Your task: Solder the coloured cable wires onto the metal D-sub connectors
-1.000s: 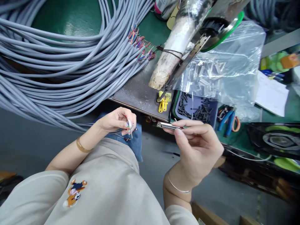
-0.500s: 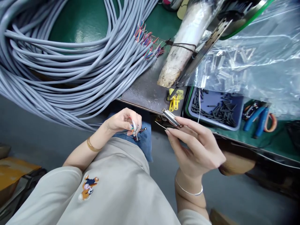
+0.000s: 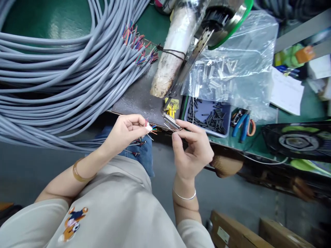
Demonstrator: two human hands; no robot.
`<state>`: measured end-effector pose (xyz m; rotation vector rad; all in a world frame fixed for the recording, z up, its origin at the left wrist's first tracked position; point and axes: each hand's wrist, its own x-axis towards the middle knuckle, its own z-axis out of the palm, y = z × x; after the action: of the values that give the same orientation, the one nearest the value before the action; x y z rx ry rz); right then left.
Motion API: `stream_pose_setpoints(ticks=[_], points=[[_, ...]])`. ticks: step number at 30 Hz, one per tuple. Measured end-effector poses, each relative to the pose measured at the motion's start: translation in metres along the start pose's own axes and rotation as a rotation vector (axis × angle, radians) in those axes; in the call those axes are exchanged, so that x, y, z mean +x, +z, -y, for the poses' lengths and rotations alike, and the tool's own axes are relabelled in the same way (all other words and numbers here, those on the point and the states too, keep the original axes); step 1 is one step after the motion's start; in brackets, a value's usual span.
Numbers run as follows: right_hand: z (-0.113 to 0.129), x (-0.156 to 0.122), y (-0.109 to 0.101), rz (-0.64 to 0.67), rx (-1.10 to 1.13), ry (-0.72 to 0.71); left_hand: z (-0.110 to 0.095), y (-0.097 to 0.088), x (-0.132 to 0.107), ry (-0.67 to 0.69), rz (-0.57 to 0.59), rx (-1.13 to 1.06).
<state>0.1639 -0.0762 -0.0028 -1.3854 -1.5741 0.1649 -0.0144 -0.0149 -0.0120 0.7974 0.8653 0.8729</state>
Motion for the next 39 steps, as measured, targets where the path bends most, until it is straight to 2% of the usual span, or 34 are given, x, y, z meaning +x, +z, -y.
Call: stream_pose_setpoints(ticks=[4, 8, 15, 24, 39], points=[[-0.005, 0.0, 0.008, -0.004, 0.077, 0.109, -0.001, 0.004, 0.001, 0.031, 0.034, 0.096], [-0.009, 0.001, 0.013, -0.029, 0.057, 0.052, -0.001, 0.006, 0.002, 0.05, 0.052, 0.14], [-0.011, 0.006, 0.018, -0.007, 0.083, 0.026, -0.004, 0.009, 0.013, 0.155, 0.0, 0.171], [-0.015, 0.015, 0.02, -0.02, 0.076, -0.026, -0.011, 0.016, 0.025, 0.186, -0.053, 0.192], [-0.015, 0.026, 0.018, -0.041, -0.017, -0.149, -0.018, 0.017, 0.029, 0.233, -0.03, 0.248]])
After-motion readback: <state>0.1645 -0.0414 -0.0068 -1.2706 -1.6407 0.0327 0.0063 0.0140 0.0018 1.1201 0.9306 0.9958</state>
